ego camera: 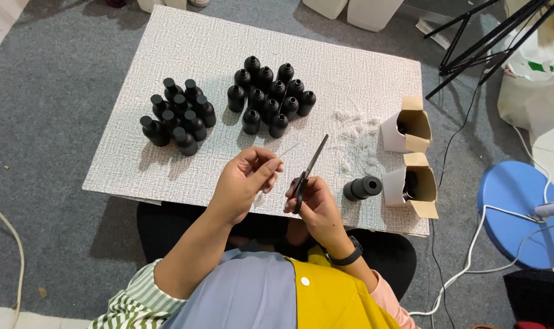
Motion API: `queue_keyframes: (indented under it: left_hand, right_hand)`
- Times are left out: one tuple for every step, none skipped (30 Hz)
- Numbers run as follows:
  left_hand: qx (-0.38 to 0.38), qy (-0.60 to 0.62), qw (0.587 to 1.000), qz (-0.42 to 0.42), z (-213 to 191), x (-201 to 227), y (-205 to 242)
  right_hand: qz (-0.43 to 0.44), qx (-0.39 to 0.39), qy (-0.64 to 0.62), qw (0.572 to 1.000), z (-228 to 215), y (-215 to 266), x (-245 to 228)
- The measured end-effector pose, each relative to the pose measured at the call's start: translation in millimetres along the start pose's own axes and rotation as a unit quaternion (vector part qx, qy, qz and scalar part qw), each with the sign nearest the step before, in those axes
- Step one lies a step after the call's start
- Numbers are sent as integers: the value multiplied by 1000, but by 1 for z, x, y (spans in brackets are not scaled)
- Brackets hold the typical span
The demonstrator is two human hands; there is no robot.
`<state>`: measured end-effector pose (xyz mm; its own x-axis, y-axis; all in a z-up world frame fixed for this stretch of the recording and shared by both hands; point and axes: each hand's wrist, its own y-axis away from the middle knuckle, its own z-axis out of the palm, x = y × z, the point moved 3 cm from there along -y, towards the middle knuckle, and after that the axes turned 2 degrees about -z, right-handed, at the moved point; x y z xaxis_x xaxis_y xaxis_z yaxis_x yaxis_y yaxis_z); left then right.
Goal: Assembling small black dropper bottles by inserting plastic tips and screwing on caps.
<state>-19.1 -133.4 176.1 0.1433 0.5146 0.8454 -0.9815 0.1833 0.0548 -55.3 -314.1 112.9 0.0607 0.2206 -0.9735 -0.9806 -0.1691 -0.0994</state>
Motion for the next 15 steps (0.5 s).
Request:
queue_keyframes:
  left_hand:
    - [-1,0,1000,0,0,0,1]
    - [-6,-1,1000,-2,0,0,2]
    - [-11,-2,1000,-3,0,0,2]
    - [-12,-3,1000,-2,0,0,2]
    - [-11,-1,1000,-1,0,-1,2]
    - [-9,1,1000,1,0,-1,2]
    - [-9,1,1000,2,0,-2,3]
    - [-2,3,1000,3,0,-3,3]
    - [6,4,1000,4,-1,-4,4]
    - [5,3,1000,5,0,-6,4]
    - [9,3,1000,0,-1,-8,4]
    - [12,2,1000,-4,-1,-10,4]
    - [12,2,1000,-3,1,-9,5]
    - [13,5,1000,-5,2,-8,6]
    - [14,8,1000,-6,3,-7,7]
  right_hand:
    - [0,1,0,1000,0,1,-1]
    - [-3,-3,5,1000,1,2,-2]
    - [-6,-7,12,1000,2,2,-4]
    - [-7,-7,12,1000,2,3,-3]
    - [-10,-13,14,1000,3,3,-2]
    - [-12,-19,17,1000,4,4,-1]
    - [-13,-19,17,1000,5,5,-3]
    - [-8,-34,15,999,7,5,-5]
    - [-2,-48,14,999,9,7,-7]
    - [-3,-48,14,999,10,8,-8]
    - [1,-53,-1,999,10,8,-8]
    - [4,-58,-16,998,11,9,-8]
    - [4,-59,-17,998,12,9,-8]
    - [2,-58,-23,998,12,9,-8]
    - [1,-58,-30,998,13,9,-7]
